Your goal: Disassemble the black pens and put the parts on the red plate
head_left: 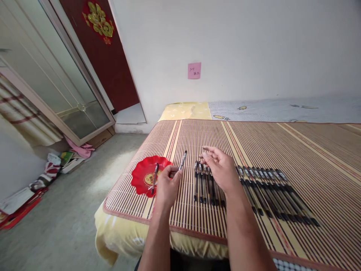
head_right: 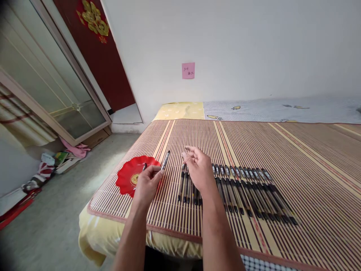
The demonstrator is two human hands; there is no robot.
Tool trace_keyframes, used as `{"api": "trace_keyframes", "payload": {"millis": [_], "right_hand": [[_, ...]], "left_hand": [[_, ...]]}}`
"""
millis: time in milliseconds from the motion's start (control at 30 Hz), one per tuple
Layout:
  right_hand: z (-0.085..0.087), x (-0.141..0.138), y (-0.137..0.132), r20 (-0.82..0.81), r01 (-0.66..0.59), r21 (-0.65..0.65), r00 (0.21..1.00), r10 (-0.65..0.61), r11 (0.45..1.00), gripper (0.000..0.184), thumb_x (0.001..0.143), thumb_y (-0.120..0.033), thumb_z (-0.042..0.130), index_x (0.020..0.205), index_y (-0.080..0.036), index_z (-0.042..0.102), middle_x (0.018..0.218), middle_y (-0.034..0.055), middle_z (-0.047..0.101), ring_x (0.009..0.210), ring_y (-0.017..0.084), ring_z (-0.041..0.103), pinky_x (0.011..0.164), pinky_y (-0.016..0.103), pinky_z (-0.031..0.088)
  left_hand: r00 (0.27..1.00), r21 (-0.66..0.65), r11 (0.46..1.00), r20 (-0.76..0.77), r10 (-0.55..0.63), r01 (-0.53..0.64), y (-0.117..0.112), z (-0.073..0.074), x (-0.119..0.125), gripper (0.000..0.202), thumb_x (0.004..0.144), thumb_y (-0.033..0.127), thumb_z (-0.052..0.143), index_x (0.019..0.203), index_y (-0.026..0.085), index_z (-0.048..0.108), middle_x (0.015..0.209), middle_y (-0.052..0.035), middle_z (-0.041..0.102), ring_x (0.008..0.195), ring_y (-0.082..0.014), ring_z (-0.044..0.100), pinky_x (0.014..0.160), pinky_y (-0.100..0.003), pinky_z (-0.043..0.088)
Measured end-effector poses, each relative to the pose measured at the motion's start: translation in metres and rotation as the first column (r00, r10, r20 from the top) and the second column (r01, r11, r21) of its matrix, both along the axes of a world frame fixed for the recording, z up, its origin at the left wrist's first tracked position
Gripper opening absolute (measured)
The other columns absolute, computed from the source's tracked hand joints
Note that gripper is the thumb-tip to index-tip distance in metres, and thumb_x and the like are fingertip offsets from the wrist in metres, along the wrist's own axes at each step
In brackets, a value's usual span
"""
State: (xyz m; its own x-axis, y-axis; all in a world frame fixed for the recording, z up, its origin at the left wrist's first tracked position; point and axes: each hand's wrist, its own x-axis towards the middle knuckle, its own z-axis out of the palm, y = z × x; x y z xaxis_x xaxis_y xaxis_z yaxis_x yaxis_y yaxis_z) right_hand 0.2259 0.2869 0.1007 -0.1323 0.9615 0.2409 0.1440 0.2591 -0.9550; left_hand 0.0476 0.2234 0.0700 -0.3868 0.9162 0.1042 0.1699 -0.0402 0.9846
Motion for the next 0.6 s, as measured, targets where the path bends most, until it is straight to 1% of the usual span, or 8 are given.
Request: {"api": "trace_keyframes", "payload": {"millis": [33, 100, 167, 200, 267, 367, 467, 600], "right_hand": [[0.000, 0.000, 0.000, 0.022, 0.000, 0.005, 1.000, 0.000, 1.000, 0.047, 0.095, -0.052, 0.062, 0.127, -0.018, 0.066, 0.110, 0.0133, 0.075, 0.089, 0.022, 0.072, 0.085, 0.044, 0.060], [-0.001, -0.001, 0.000, 0.056, -0.010, 0.007, 0.998, 0.010, 1.000, 0.044, 0.094, -0.049, 0.062, 0.124, -0.018, 0.068, 0.111, 0.0136, 0.075, 0.092, 0.023, 0.072, 0.087, 0.044, 0.061], [-0.001, -0.003, -0.001, 0.083, -0.025, -0.011, 0.996, 0.026, 1.000, 0.040, 0.094, -0.046, 0.063, 0.122, -0.018, 0.069, 0.113, 0.0135, 0.074, 0.096, 0.024, 0.072, 0.088, 0.044, 0.061], [-0.001, -0.004, -0.001, 0.093, -0.033, -0.024, 0.995, 0.036, 0.999, 0.039, 0.094, -0.044, 0.063, 0.122, -0.018, 0.070, 0.114, 0.0133, 0.074, 0.097, 0.024, 0.072, 0.087, 0.044, 0.061], [-0.002, -0.005, -0.002, 0.103, -0.046, -0.040, 0.993, 0.050, 0.998, 0.037, 0.094, -0.043, 0.063, 0.121, -0.018, 0.070, 0.114, 0.0130, 0.074, 0.097, 0.024, 0.072, 0.086, 0.043, 0.062], [-0.004, -0.007, -0.001, 0.097, -0.059, -0.030, 0.993, 0.061, 0.998, 0.036, 0.095, -0.043, 0.062, 0.120, -0.019, 0.071, 0.113, 0.0128, 0.074, 0.097, 0.024, 0.073, 0.085, 0.044, 0.062], [-0.006, -0.006, 0.000, 0.091, -0.070, -0.022, 0.993, 0.072, 0.997, 0.034, 0.095, -0.042, 0.062, 0.119, -0.019, 0.071, 0.113, 0.0129, 0.074, 0.096, 0.024, 0.073, 0.086, 0.044, 0.062], [-0.003, -0.006, -0.002, 0.091, -0.079, -0.019, 0.993, 0.080, 0.997, 0.034, 0.095, -0.041, 0.062, 0.119, -0.019, 0.071, 0.112, 0.0126, 0.074, 0.094, 0.023, 0.072, 0.086, 0.044, 0.062]], "left_hand": [[0.993, -0.014, 0.997, -0.088, 0.076, -0.077, 0.001, -0.002, -0.008, 0.022, 0.080, 0.038, 0.070, 0.081, 0.016, 0.068, 0.070, -0.0015, 0.065, 0.066, -0.0166, 0.058, 0.063, -0.027, 0.043], [0.948, -0.064, 0.975, -0.256, 0.189, -0.211, 0.001, -0.005, -0.024, 0.019, 0.083, 0.035, 0.068, 0.084, 0.016, 0.071, 0.071, -0.0033, 0.068, 0.069, -0.0199, 0.063, 0.065, -0.029, 0.045], [0.867, -0.114, 0.932, -0.419, 0.270, -0.346, -0.001, -0.006, -0.040, 0.017, 0.086, 0.031, 0.068, 0.089, 0.016, 0.073, 0.078, -0.0060, 0.073, 0.076, -0.0240, 0.068, 0.069, -0.032, 0.046], [0.817, -0.129, 0.908, -0.498, 0.289, -0.400, -0.002, -0.007, -0.047, 0.016, 0.087, 0.030, 0.067, 0.090, 0.016, 0.074, 0.082, -0.0073, 0.075, 0.080, -0.0260, 0.070, 0.071, -0.033, 0.047], [0.718, -0.156, 0.867, -0.638, 0.278, -0.474, -0.004, -0.008, -0.057, 0.017, 0.091, 0.030, 0.064, 0.092, 0.017, 0.075, 0.089, -0.0101, 0.077, 0.089, -0.0298, 0.072, 0.075, -0.036, 0.047], [0.612, -0.230, 0.816, -0.770, 0.180, -0.530, -0.005, -0.012, -0.064, 0.020, 0.096, 0.031, 0.060, 0.096, 0.017, 0.073, 0.099, -0.0132, 0.078, 0.100, -0.0336, 0.072, 0.079, -0.038, 0.048], [0.581, -0.297, 0.785, -0.808, 0.096, -0.543, -0.003, -0.017, -0.067, 0.019, 0.096, 0.032, 0.061, 0.099, 0.016, 0.071, 0.102, -0.0152, 0.078, 0.103, -0.0351, 0.071, 0.079, -0.038, 0.048], [0.581, -0.330, 0.785, -0.813, 0.046, -0.524, 0.002, -0.023, -0.070, 0.014, 0.092, 0.028, 0.067, 0.100, 0.017, 0.070, 0.103, -0.0141, 0.078, 0.103, -0.0341, 0.072, 0.078, -0.037, 0.049]]}}
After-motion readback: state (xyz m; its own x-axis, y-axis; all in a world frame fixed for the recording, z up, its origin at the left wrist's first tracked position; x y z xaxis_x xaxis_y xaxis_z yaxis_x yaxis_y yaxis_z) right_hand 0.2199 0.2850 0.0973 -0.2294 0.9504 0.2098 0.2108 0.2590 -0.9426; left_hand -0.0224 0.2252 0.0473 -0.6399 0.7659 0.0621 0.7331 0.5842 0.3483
